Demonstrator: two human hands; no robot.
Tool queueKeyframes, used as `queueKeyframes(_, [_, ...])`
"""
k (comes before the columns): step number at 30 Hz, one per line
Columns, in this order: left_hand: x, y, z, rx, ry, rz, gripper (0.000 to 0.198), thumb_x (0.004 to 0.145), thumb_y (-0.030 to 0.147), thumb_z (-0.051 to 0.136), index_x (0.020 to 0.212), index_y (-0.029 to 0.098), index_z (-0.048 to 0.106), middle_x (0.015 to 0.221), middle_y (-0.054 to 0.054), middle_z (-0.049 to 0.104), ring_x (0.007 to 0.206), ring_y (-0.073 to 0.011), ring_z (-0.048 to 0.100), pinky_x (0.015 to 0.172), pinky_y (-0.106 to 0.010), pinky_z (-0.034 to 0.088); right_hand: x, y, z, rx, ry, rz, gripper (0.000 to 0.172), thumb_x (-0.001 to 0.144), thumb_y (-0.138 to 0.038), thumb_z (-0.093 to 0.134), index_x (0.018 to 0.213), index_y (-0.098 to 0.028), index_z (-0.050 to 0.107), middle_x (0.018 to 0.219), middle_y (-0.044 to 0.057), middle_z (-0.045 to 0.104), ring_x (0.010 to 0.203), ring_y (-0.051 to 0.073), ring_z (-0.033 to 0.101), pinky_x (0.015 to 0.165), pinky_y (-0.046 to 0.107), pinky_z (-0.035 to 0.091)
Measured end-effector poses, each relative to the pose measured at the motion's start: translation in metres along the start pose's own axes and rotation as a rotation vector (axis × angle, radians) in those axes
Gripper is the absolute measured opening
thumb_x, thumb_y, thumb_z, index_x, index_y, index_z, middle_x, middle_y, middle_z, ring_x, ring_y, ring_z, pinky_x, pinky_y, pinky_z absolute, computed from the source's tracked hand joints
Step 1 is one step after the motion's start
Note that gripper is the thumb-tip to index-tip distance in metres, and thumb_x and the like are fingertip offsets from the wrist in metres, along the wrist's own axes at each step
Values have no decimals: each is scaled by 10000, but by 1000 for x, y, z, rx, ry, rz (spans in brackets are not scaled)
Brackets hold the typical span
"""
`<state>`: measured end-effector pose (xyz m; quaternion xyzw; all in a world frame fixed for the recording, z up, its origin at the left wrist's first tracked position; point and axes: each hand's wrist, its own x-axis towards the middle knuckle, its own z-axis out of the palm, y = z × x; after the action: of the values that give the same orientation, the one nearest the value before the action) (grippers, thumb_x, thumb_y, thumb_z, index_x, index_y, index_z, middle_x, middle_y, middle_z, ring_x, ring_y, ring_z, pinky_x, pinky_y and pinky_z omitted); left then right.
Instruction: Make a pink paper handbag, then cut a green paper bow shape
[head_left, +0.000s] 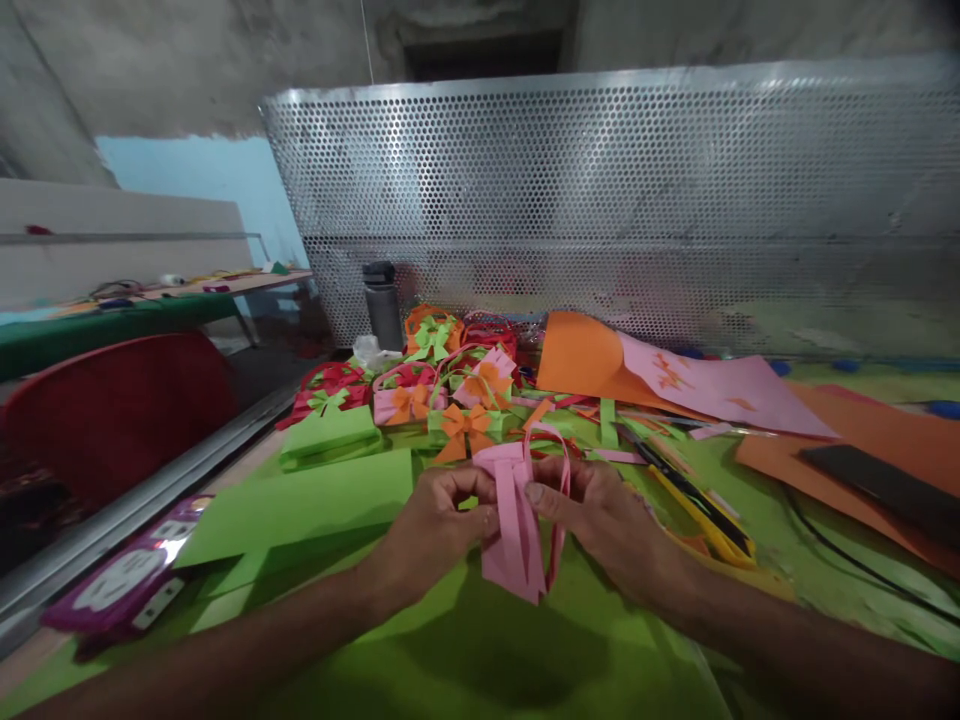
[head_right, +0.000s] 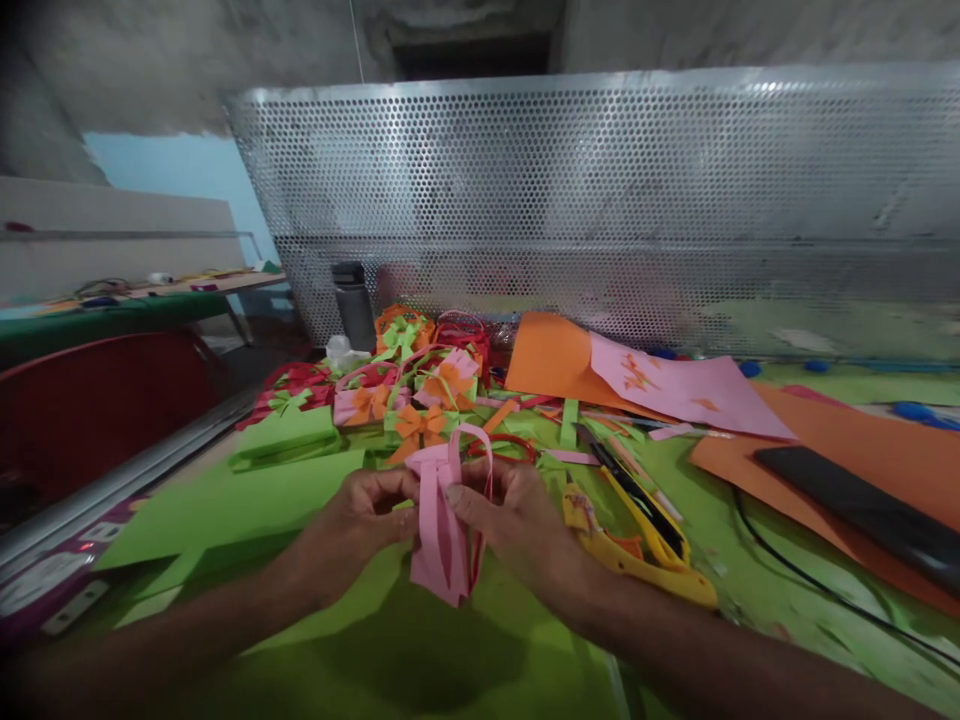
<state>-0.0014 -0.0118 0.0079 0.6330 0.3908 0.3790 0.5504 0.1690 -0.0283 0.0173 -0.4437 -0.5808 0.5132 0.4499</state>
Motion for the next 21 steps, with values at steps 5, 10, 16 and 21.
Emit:
queueKeyframes(5, [0,0,0,-2,-27,5,94,680,203,598,633,130,563,628,-4,554,550,-102,471,536,-236,381,0,-2,0,-44,18,11,151,690,-336,619,697,-190,582,696,20,627,649,148,577,640,285,469])
queueKeyframes(10, [-1,2,1,49,-26,17,101,681,208,596,631,138,542,642,-6,553,569,-111,477,547,-240,387,-1,-4,-1,-91,33,25,158,682,-336,617,669,-195,546,697,22,624,611,141,549,604,278,452])
queueKeyframes(16, [-4,5,3,77,-44,44,101,687,201,596,626,147,536,653,-11,567,580,-122,491,546,-237,389,-2,-6,-2,-84,14,-24,169,731,-352,581,651,-209,537,669,10,585,628,149,539,620,278,446])
queueKeyframes(21, [-3,6,4,81,-37,58,91,690,200,605,634,135,576,658,-24,588,590,-130,506,556,-238,402,-1,-5,-2,-107,36,-61,204,729,-393,584,655,-204,568,651,9,593,616,150,535,602,278,451])
